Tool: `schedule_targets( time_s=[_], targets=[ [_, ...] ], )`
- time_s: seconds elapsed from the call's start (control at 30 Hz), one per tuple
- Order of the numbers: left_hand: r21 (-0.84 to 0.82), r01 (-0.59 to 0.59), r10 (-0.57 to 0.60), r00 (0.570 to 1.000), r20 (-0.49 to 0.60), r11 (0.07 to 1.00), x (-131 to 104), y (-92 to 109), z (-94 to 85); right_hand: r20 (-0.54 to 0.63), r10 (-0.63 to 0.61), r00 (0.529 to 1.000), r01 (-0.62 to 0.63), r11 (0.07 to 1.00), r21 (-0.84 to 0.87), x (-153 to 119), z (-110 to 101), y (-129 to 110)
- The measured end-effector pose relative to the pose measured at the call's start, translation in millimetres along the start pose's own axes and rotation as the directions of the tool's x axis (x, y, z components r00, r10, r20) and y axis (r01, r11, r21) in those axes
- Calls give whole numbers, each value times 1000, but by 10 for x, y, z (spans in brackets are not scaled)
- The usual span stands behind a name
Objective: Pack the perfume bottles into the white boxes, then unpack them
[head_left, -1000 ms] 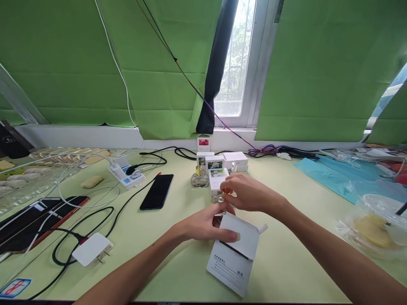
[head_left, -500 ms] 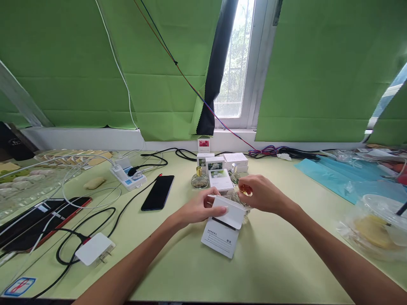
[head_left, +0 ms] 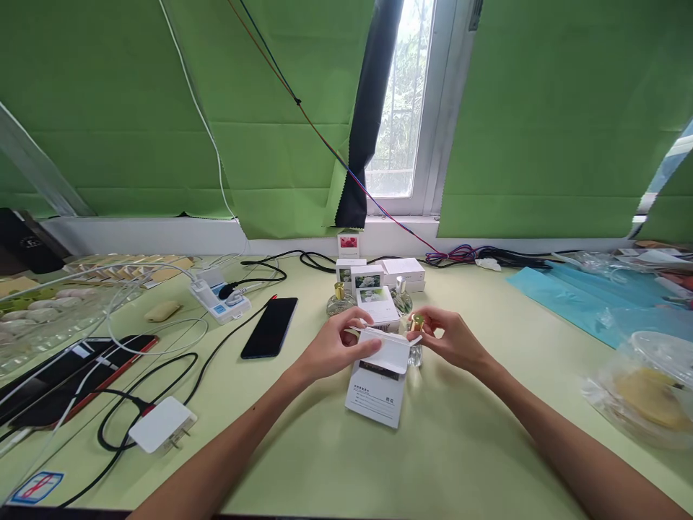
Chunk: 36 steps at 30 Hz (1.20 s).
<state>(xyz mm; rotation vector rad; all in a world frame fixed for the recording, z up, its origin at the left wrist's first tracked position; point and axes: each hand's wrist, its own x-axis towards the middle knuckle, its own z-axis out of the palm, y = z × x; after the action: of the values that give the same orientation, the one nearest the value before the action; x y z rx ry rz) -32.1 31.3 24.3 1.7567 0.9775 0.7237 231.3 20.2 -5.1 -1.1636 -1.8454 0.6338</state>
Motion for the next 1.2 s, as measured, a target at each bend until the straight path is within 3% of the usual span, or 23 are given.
schedule_targets(
  time_s=[0.13, 0.27, 0.43, 0.7, 0.87, 1.03, 1.2],
  targets=[
    [40, -17, 18, 999, -31, 999, -25, -7, 34, -11, -26, 1000, 26, 999, 27, -20, 8, 48],
    [175, -89, 109, 988, -111, 980, -43, 9, 86, 16, -42, 999, 42, 999, 34, -31, 12, 58],
    [305, -195, 263, 944, -199, 932, -58, 39, 152, 83, -52, 995, 45, 995, 84, -41, 17, 78],
    [349, -308, 411, 868, -279, 885, -38, 37, 181, 89, -36, 995, 28, 996, 89, -53, 26, 62],
    [451, -354, 508, 813, -286, 820, -34, -18, 187, 80, -51, 996, 43, 994, 97, -63, 48, 32],
    [464, -380, 539, 795, -277, 800, -70, -10, 207, 64, -67, 996, 59, 991, 118, -73, 60, 23],
    [523, -463, 619, 768, -167, 716, -94, -19, 216, 57, -97, 994, 89, 986, 138, -69, 75, 42]
  ],
)
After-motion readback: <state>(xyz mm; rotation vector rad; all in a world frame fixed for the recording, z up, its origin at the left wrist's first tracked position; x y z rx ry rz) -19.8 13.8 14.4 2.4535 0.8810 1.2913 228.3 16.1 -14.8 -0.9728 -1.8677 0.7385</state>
